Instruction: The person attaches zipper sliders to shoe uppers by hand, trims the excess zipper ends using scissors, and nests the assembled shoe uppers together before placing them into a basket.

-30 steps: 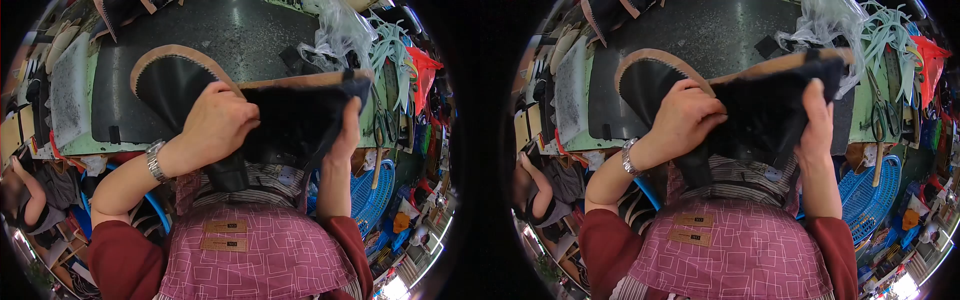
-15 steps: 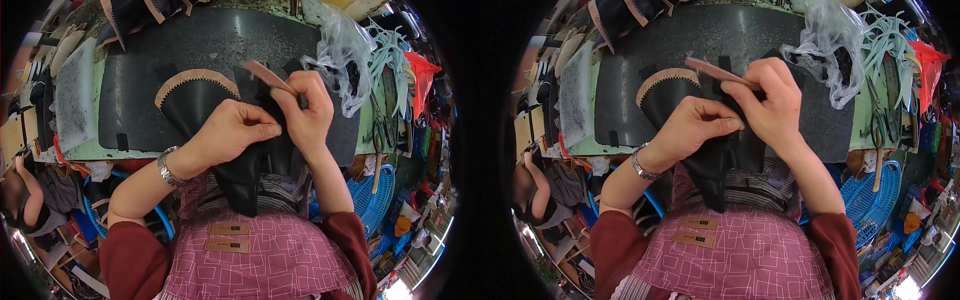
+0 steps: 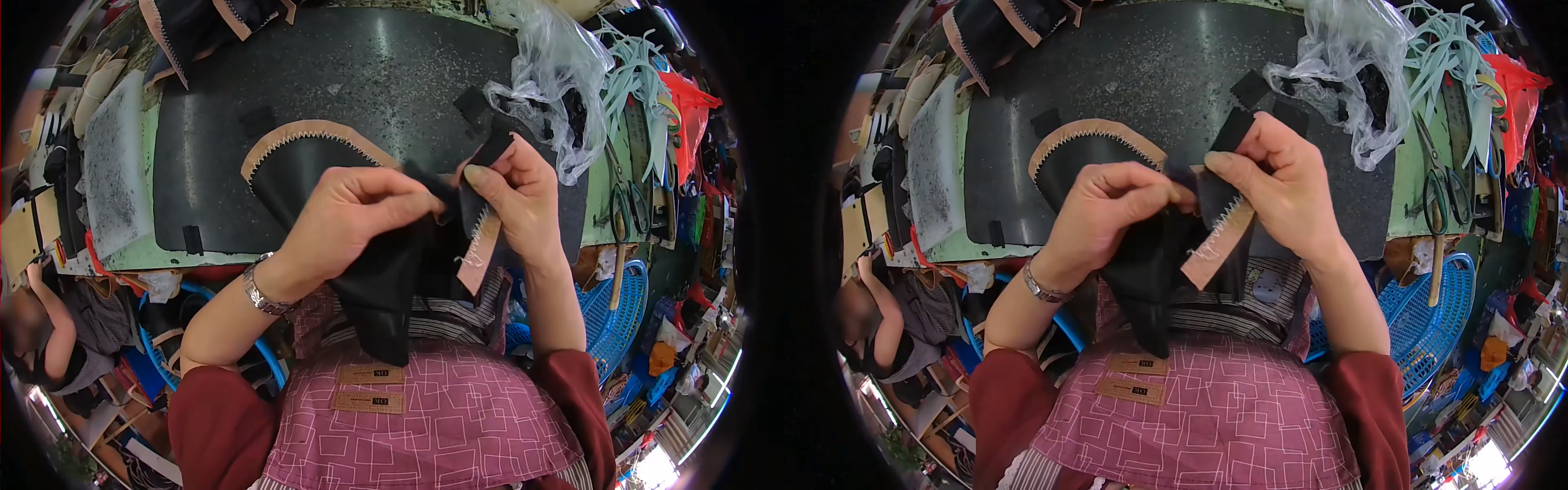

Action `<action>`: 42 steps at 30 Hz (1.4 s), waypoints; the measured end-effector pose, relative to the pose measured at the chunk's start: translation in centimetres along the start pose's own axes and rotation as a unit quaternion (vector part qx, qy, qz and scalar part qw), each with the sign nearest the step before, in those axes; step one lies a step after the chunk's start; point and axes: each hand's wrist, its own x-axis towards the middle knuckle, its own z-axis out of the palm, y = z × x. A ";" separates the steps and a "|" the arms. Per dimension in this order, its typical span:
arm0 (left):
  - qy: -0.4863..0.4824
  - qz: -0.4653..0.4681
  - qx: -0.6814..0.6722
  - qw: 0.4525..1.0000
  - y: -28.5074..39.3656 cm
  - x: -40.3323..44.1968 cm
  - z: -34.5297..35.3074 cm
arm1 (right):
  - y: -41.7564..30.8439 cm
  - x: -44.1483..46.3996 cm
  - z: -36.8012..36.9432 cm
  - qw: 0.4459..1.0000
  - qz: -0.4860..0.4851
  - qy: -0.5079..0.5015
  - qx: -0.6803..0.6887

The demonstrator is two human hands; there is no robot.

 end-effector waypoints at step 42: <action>0.104 0.030 -0.039 0.993 -0.5 -0.3 0.2 | -1.5 -1.3 1.9 0.988 0.040 -0.032 -0.143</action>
